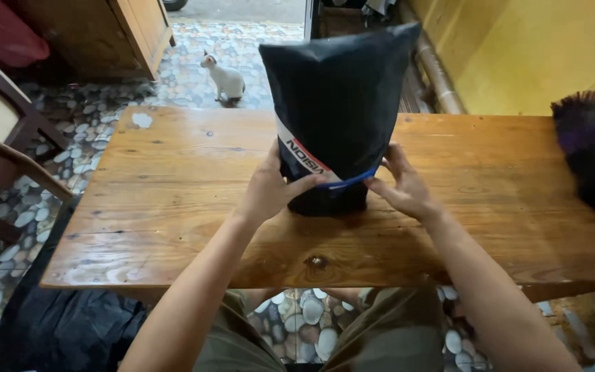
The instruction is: The person places a black package on a wooden table, retrieves a blue plastic tie from a nearby basket, and ties the package closed. The person manipulates the tie with both hands to secure the package.
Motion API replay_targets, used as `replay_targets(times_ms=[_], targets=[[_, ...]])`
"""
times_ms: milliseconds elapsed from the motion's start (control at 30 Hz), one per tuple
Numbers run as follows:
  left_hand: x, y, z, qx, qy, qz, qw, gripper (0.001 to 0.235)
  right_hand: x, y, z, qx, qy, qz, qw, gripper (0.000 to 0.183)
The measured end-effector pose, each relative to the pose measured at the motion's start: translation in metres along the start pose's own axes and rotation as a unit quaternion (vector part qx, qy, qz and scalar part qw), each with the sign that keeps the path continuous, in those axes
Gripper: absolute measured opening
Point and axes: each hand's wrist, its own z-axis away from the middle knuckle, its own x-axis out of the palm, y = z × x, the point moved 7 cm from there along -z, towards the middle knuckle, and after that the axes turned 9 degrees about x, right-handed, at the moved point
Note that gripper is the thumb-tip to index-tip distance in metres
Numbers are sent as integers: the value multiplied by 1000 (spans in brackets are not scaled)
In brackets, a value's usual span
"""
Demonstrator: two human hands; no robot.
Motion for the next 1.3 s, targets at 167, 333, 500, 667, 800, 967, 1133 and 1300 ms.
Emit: replay_targets(times_ms=[167,333,500,667,800,967,1133,1300], targets=[[5,7,15,-60,-39,-73,995,92,-1,-4,17,79,13,11,997,54],[11,-20,29,-35,-71,-48,996,77,5,-8,20,77,-11,137,987,68],[7,-3,31,-2,-149,-78,986,91,10,5,22,19,-69,245,967,63],[9,-5,15,43,-65,30,997,83,20,-2,18,-61,-71,266,959,50],[8,-8,20,-8,-28,16,999,65,22,-14,20,-60,-86,244,964,65],[4,-20,27,-30,-19,5,999,65,19,19,26,139,-9,21,990,75],[4,-36,29,2,1,2,1000,58,27,55,33,220,29,-2,975,40],[8,-41,34,-11,11,27,1000,52,39,30,24,227,13,67,971,32]])
